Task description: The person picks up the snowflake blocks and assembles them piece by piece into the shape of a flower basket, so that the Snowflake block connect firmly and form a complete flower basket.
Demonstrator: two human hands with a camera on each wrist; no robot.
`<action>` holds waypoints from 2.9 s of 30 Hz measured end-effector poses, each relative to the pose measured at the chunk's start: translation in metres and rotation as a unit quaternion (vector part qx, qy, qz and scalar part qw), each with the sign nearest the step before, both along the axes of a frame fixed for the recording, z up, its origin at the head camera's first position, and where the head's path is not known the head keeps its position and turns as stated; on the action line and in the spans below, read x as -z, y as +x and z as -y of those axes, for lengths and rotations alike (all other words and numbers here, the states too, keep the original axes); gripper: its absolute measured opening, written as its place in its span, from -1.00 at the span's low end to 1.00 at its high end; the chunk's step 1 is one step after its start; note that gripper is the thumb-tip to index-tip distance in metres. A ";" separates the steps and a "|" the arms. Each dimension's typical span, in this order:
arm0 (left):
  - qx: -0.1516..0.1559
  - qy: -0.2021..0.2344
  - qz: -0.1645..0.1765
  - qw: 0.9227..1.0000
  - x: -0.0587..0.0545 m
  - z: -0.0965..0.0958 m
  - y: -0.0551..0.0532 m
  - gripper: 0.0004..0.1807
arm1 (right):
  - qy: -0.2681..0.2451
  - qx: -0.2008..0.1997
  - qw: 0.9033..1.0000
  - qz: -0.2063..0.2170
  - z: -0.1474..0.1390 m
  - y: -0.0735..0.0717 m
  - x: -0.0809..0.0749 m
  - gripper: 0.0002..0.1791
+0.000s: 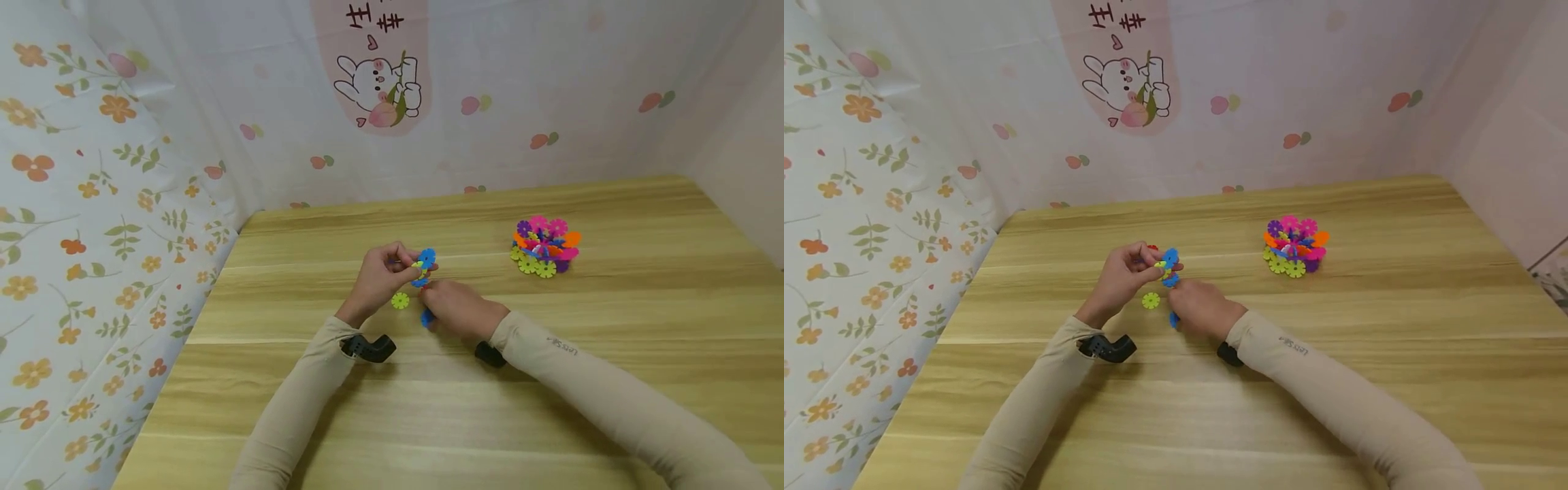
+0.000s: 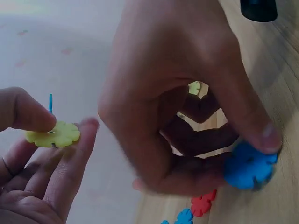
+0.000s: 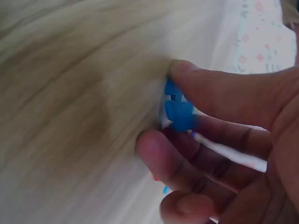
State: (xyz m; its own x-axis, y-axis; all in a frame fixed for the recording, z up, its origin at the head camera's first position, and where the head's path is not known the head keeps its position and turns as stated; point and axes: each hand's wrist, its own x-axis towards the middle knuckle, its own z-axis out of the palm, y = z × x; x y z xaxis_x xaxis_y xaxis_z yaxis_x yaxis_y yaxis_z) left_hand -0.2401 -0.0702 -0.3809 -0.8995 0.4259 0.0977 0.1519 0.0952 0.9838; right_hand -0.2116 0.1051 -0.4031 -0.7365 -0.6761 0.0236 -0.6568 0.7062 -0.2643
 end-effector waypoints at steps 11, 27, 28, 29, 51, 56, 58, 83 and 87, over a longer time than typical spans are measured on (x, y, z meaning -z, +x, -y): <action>0.058 -0.103 -0.081 0.990 0.001 -0.005 0.005 -0.57 | -0.221 0.018 0.955 0.196 -0.054 -0.012 -0.008 -0.76; 0.056 -0.182 -0.197 0.962 -0.005 -0.015 0.017 -0.55 | -0.390 0.125 0.910 0.069 -0.061 -0.005 -0.026 -0.88; 0.057 -0.178 -0.196 0.963 -0.005 -0.014 0.017 -0.54 | -0.393 0.125 0.909 0.058 -0.061 -0.004 -0.026 -0.89; 0.056 -0.176 -0.197 0.963 -0.005 -0.014 0.017 -0.54 | -0.396 0.125 0.908 0.048 -0.061 -0.003 -0.026 -0.89; 0.059 -0.229 -0.299 0.924 -0.003 -0.018 0.012 -0.67 | -0.377 0.056 0.923 -0.056 -0.046 0.001 -0.028 -0.89; 0.035 -0.206 -0.215 0.954 -0.003 -0.005 -0.003 -0.77 | -0.358 0.073 0.927 0.084 -0.042 -0.013 -0.027 -0.82; 0.001 -0.188 -0.179 0.966 -0.003 0.001 -0.005 -0.78 | -0.351 0.090 0.922 0.136 -0.040 -0.020 -0.023 -0.79; -0.043 -0.057 -0.042 0.997 -0.007 0.008 -0.006 -0.76 | 0.006 0.062 0.998 0.023 0.010 -0.040 -0.001 -0.70; -0.044 -0.039 -0.036 0.998 -0.007 0.007 -0.006 -0.75 | 0.025 0.064 0.998 -0.013 0.019 -0.037 0.000 -0.76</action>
